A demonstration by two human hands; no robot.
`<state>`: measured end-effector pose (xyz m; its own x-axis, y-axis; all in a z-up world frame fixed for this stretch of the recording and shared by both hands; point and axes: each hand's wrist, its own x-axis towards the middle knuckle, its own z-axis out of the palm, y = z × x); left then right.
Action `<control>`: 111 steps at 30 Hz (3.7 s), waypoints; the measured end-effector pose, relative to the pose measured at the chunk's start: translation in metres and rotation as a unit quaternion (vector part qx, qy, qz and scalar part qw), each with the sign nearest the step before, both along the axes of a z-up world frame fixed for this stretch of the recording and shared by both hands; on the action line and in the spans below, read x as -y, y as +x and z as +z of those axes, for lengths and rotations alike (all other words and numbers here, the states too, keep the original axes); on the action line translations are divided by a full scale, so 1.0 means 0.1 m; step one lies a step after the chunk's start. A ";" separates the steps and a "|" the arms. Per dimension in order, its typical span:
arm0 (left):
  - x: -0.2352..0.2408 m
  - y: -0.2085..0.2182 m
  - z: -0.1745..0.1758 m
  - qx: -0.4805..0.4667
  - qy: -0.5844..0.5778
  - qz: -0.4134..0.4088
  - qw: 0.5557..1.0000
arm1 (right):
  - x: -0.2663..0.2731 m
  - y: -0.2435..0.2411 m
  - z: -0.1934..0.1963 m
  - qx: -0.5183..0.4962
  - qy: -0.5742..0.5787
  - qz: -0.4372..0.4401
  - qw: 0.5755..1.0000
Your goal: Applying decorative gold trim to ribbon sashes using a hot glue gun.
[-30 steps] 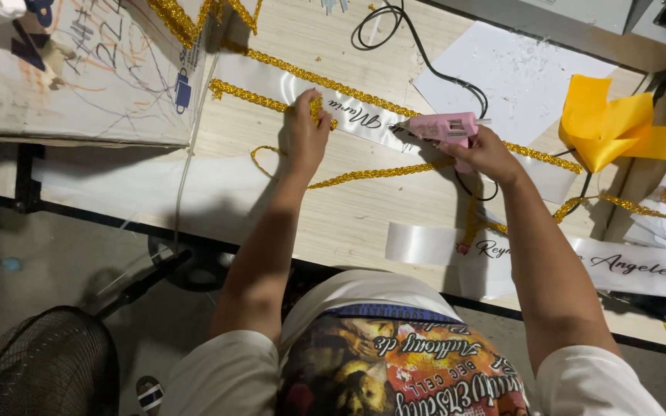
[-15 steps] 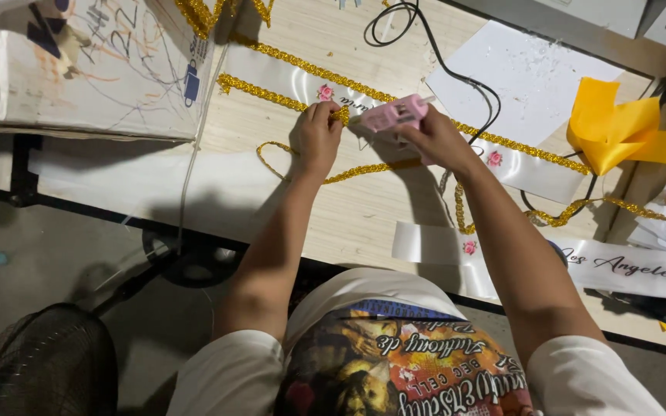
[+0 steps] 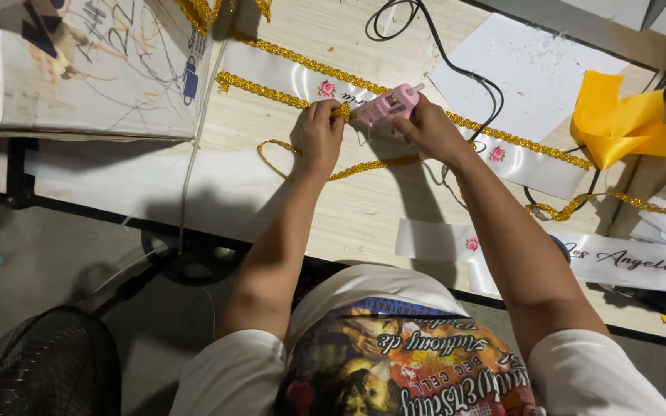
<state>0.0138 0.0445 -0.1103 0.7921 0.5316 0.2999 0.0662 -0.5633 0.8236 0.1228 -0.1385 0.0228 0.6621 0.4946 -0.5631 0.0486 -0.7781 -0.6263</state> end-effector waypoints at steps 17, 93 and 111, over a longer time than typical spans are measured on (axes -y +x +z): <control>0.00 0.00 -0.04 -0.005 -0.006 -0.003 1.000 | -0.02 0.00 -0.10 0.050 0.021 0.021 0.998; 0.04 -0.05 0.29 -0.077 0.081 0.017 0.994 | 1.32 -0.01 -0.15 0.016 -0.008 -0.059 0.998; 0.05 -0.06 0.25 -0.051 0.069 0.013 0.996 | 1.52 -0.07 -0.10 0.061 -0.031 -0.047 0.997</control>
